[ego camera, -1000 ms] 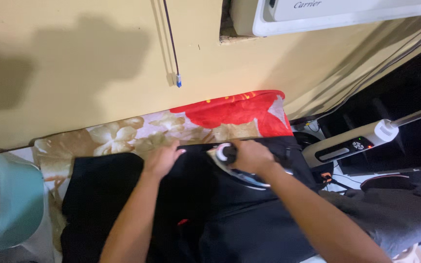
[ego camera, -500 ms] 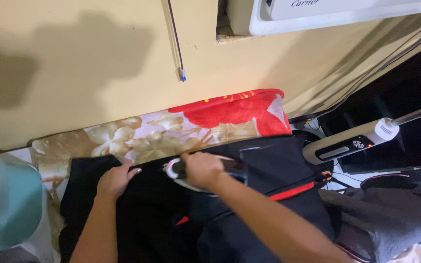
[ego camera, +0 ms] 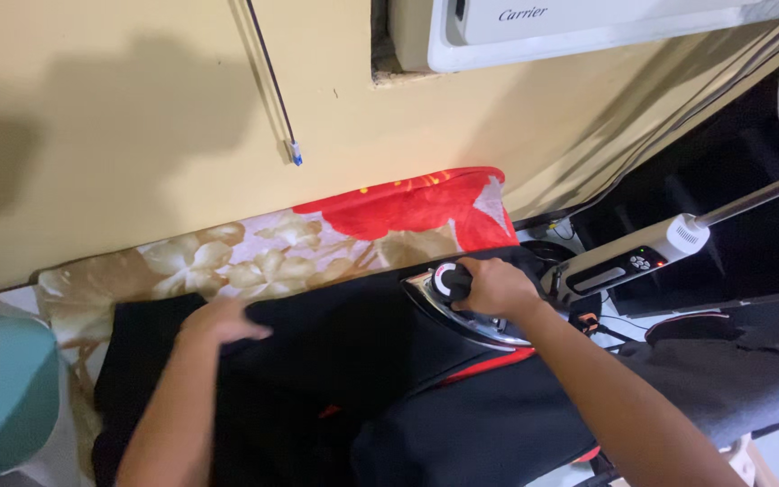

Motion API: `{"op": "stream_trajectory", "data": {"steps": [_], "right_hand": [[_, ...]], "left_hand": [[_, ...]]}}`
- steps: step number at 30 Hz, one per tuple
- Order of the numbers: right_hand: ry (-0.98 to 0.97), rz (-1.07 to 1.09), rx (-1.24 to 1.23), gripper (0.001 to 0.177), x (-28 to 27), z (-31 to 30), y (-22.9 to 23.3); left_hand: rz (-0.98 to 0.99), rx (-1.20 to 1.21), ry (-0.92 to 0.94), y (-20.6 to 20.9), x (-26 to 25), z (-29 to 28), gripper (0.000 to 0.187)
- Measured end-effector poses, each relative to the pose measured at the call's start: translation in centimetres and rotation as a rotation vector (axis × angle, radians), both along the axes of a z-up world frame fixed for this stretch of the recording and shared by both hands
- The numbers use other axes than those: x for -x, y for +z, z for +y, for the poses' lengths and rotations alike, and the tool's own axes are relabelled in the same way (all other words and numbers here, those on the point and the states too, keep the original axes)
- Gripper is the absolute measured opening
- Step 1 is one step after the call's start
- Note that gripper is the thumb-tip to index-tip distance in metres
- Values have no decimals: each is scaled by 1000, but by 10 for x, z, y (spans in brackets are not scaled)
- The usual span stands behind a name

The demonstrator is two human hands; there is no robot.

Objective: The person irons a black garment on a floral-patterned ironing board. They repeatedly smooth the fabric with an electric iron, reposition the garment, and continue ironing different sections until the end of the clip.

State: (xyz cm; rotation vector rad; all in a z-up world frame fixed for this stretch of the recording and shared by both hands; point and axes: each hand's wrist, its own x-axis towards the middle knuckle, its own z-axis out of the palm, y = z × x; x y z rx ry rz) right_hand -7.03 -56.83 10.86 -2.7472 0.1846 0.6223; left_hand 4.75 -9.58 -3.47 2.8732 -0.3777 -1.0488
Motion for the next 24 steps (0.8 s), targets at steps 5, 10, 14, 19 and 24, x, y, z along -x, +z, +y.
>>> {"op": "stream_trajectory", "data": {"steps": [5,10,14,19,24], "right_hand": [[-18,11,-8,71,0,3,2],[-27,12,-28,74,-1,9,4],[56,5,-5,75,-3,33,5],[214,46,-44,62,-7,104,-3],[336,-5,-91,56,-9,180,-14]], "left_hand": [[-220,266,108,-28,30,-124,52],[-397,272,217,-26,70,-154,43],[-426,257,135,-10,57,-110,45],[-465,263,86,-3,48,-55,44],[-322,92,180,3,58,-3,45]]}}
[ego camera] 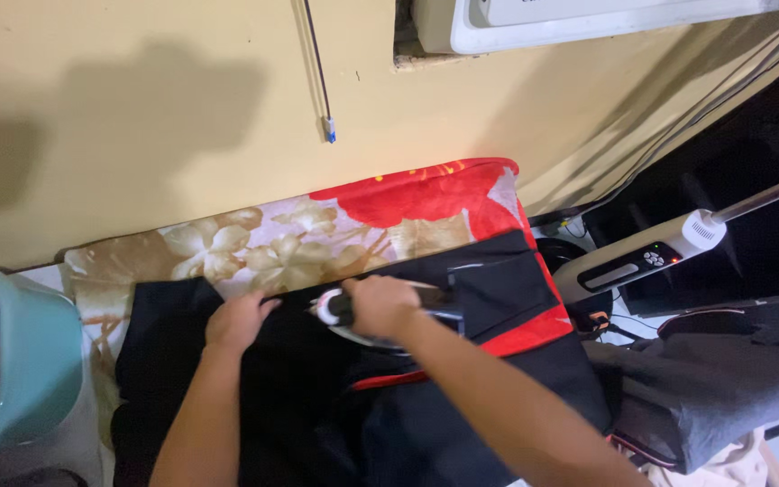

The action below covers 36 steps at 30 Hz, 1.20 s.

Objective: The person irons a black garment on a floral-patterned ironing board. They repeatedly smooth the fabric with an electric iron, reposition the garment, and continue ironing different sections until the end of the clip.

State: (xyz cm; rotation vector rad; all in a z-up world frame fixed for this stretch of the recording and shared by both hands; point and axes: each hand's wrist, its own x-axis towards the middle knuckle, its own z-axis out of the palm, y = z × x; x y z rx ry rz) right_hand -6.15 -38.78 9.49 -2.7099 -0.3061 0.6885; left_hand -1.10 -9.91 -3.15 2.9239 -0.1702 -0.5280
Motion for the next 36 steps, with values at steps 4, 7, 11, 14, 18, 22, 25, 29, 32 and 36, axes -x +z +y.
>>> {"op": "stream_trajectory", "data": {"steps": [4,7,11,14,18,22,25,29,32,36], "right_hand": [[-33,6,22,58,-6,11,3],[-49,18,45,61,-6,-17,5],[-105,-36,44,66,-3,-90,12],[-210,18,96,69,-1,-147,13],[-380,11,128,77,7,-215,12],[-546,-63,122,79,10,-255,-2],[-655,-120,100,81,8,-266,-13],[-608,-108,100,79,6,-270,-15],[-418,-94,67,75,5,-275,-8],[-296,-123,45,76,-3,-275,-3]], "left_hand": [[34,-38,64,2,3,7,49],[54,17,83,2,1,6,47],[68,24,89,6,-2,5,48],[72,6,72,4,0,3,49],[78,-9,61,-1,-4,5,49],[111,-53,32,-7,-7,3,49],[144,-67,19,-8,-11,-3,49],[190,-111,-53,2,-28,-38,52],[123,-38,-136,11,-24,-84,64],[197,11,3,17,-14,-122,88]]}}
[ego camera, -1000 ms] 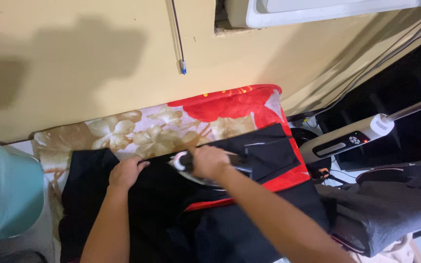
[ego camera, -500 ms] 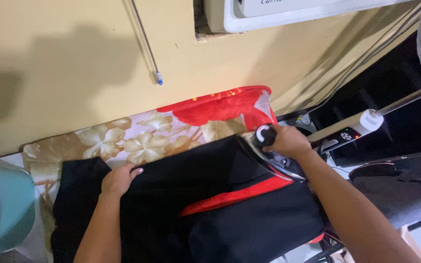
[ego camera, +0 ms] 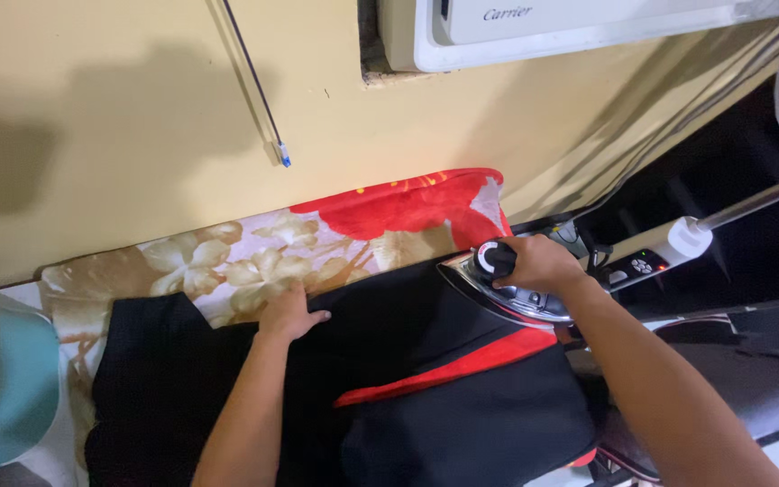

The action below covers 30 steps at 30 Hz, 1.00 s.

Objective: The person irons a black garment on a floral-patterned ironing board. They repeatedly smooth the fabric with an electric iron, reposition the garment, and continue ironing different sections until the end of the clip.

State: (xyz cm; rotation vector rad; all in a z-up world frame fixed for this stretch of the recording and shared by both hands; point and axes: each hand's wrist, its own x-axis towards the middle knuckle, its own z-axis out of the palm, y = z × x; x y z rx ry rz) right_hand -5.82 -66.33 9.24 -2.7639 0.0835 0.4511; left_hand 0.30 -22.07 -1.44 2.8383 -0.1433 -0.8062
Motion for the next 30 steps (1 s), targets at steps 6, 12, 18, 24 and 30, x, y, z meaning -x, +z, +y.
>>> {"op": "stream_trajectory", "data": {"steps": [6,12,18,24,30], "right_hand": [[-142,-48,11,72,-17,8,-7],[-44,6,54,77,-49,23,-5],[156,-16,45,71,-85,29,-7],[188,37,46,70,-118,39,-6],[227,89,128,73,-136,47,4]], "left_hand": [[-15,87,3,-17,-3,3,86],[-39,149,31,-28,-2,7,80],[-39,174,34,-33,-2,10,72],[-34,240,96,-36,-2,10,73],[-13,242,87,-33,-5,11,70]]}}
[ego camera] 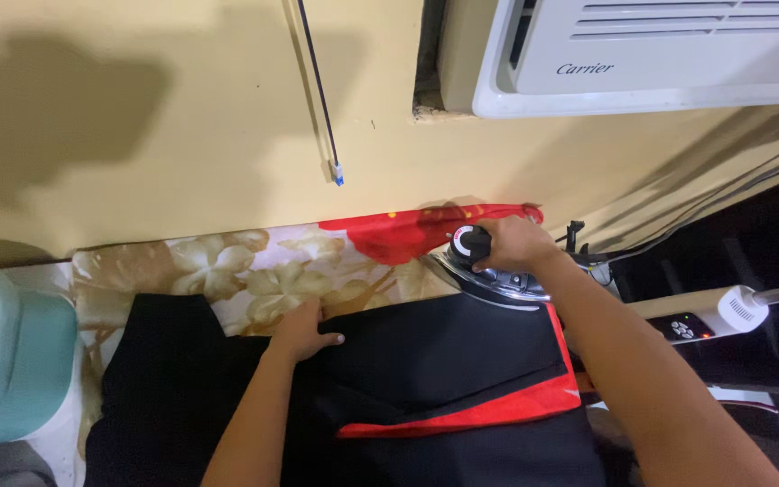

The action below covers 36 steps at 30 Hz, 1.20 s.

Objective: The person irons a black garment on a floral-patterned ironing board. They repeatedly smooth the fabric with an electric iron, reposition the garment, and continue ironing different sections until the end of the clip.

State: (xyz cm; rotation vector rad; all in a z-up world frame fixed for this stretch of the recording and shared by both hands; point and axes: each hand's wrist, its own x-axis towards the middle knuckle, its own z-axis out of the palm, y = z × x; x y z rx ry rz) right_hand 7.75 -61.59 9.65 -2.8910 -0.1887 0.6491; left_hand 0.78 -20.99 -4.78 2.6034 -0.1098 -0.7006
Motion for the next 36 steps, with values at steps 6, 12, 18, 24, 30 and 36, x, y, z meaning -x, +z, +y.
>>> {"op": "stream_trajectory", "data": {"steps": [6,12,18,24,30,36], "right_hand": [[-23,14,183,64,0,1,-11],[-67,-290,-398,68,22,-51,-14],[-585,-206,-1196,51,56,-64,-16],[-618,-314,-1815,45,55,-39,-82],[-659,-398,-1798,40,57,-48,-107],[-743,-430,-1465,38,61,-42,-103]], "left_hand": [[-4,-17,-1,-6,-1,2,73],[-2,-37,-53,-12,-3,2,78],[-100,-3,-102,-26,-6,8,90],[-51,-23,-67,-26,-4,7,81],[-23,-16,-49,-22,-2,7,75],[-63,52,-51,-25,-4,10,73]]}}
